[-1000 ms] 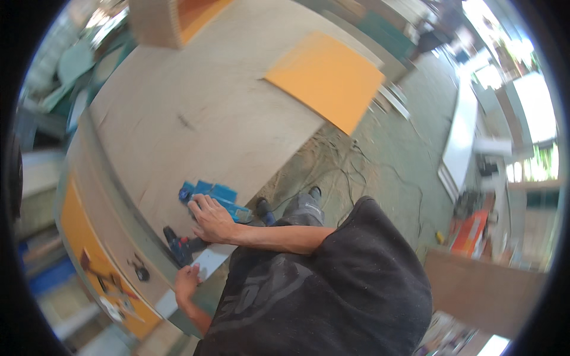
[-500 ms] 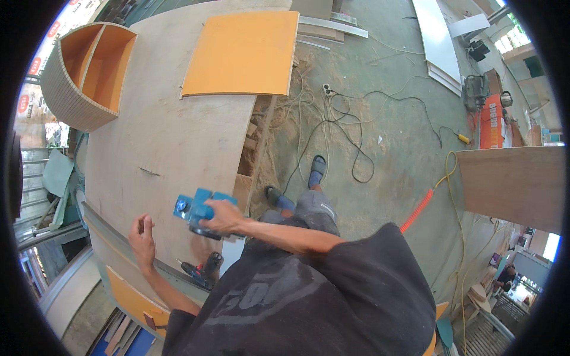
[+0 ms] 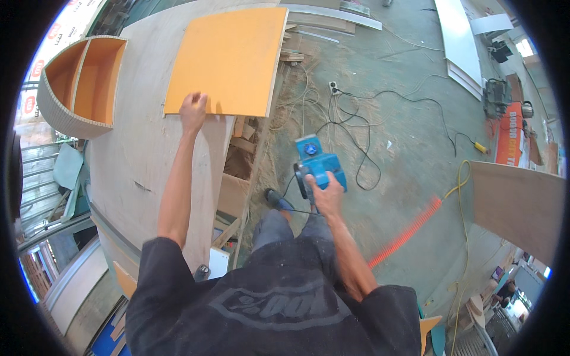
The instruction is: The person sands the edges of a yellow wooden board using a hand-held power sander and then drills a screw into it.
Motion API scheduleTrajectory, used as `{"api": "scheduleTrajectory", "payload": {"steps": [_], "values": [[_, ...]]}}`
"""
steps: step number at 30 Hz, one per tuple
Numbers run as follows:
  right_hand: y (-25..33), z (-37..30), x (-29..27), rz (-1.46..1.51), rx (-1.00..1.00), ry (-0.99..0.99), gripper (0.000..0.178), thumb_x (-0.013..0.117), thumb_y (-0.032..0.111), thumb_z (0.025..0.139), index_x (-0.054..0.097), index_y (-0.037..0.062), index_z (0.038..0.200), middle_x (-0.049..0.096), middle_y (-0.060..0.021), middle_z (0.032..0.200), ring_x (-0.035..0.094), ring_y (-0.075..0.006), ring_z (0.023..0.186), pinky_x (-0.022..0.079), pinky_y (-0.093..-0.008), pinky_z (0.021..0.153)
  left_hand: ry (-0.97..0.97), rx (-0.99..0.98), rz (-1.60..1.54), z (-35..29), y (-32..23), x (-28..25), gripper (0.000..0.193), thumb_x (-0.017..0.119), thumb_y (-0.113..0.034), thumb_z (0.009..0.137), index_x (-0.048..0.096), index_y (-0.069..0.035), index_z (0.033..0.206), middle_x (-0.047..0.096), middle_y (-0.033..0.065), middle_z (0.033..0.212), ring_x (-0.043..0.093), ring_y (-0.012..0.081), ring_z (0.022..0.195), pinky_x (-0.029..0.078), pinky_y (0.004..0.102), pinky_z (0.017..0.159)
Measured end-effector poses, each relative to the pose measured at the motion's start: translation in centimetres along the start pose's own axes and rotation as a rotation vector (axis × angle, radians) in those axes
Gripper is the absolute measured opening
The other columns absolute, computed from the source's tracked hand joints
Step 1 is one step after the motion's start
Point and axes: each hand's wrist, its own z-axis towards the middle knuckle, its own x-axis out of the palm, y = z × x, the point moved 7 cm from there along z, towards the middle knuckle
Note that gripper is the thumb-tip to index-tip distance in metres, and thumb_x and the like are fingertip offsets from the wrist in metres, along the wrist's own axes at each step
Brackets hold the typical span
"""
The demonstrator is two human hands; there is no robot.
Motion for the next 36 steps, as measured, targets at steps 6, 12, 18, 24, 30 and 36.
{"api": "scheduleTrajectory", "payload": {"steps": [6, 12, 18, 24, 30, 36], "values": [[-1.6, 4.5, -2.4, 0.552, 0.285, 0.064, 0.049, 0.069, 0.051, 0.099, 0.066, 0.0022, 0.094, 0.059, -0.0015, 0.068, 0.055, -0.0093, 0.058, 0.045, -0.0277, 0.055, 0.078, -0.008, 0.468, 8.6, -2.1, 10.5, 0.089, 0.051, -0.074, 0.092, 0.041, -0.016, 0.158, 0.031, 0.013, 0.167, 0.024, 0.0329, 0.155, 0.015, 0.064, 0.123], [0.4, 4.2, 4.7, 1.06, 0.5, 0.186, 0.052, 0.067, 0.052, 0.099, 0.063, -0.0006, 0.1, 0.057, -0.0034, 0.066, 0.054, -0.0131, 0.056, 0.047, -0.0293, 0.054, 0.018, -0.038, 0.446, 9.6, -2.2, 10.9, 0.091, 0.053, -0.077, 0.09, 0.042, -0.018, 0.158, 0.032, 0.01, 0.168, 0.022, 0.0284, 0.157, 0.008, 0.0632, 0.123], [1.6, 5.1, 8.2, 1.103, 0.427, 0.227, 0.046, 0.068, 0.044, 0.101, 0.062, -0.0017, 0.096, 0.056, -0.0038, 0.064, 0.054, -0.0134, 0.055, 0.045, -0.0296, 0.053, 0.021, -0.04, 0.43, 9.9, -2.8, 11.1, 0.092, 0.051, -0.078, 0.089, 0.042, -0.018, 0.158, 0.032, 0.0106, 0.168, 0.022, 0.0301, 0.157, 0.008, 0.0647, 0.124], [1.4, 6.2, 8.1, 1.111, 0.478, 0.21, 0.041, 0.068, 0.037, 0.102, 0.06, -0.0001, 0.088, 0.055, -0.0041, 0.063, 0.054, -0.0137, 0.054, 0.045, -0.03, 0.053, 0.021, -0.033, 0.462, 10.1, -3.0, 11.5, 0.091, 0.05, -0.077, 0.089, 0.043, -0.017, 0.158, 0.032, 0.0118, 0.167, 0.022, 0.0305, 0.157, 0.007, 0.0639, 0.124], [2.4, 5.4, 8.2, 1.112, 0.501, 0.248, 0.037, 0.066, 0.033, 0.102, 0.059, 0.0003, 0.087, 0.054, -0.0044, 0.063, 0.054, -0.0139, 0.054, 0.045, -0.0302, 0.053, 0.001, -0.073, 0.427, 9.5, -3.2, 10.6, 0.09, 0.052, -0.076, 0.089, 0.044, -0.017, 0.157, 0.032, 0.0117, 0.167, 0.022, 0.0299, 0.157, 0.007, 0.0625, 0.124], [1.7, 5.4, 8.8, 1.136, 0.486, 0.267, 0.031, 0.065, 0.028, 0.103, 0.06, 0.0004, 0.089, 0.054, -0.0041, 0.066, 0.054, -0.0134, 0.058, 0.045, -0.0298, 0.055, -0.003, -0.054, 0.434, 9.4, -2.3, 10.5, 0.09, 0.054, -0.076, 0.089, 0.044, -0.017, 0.157, 0.033, 0.0114, 0.166, 0.022, 0.0292, 0.157, 0.008, 0.0621, 0.124]]}}
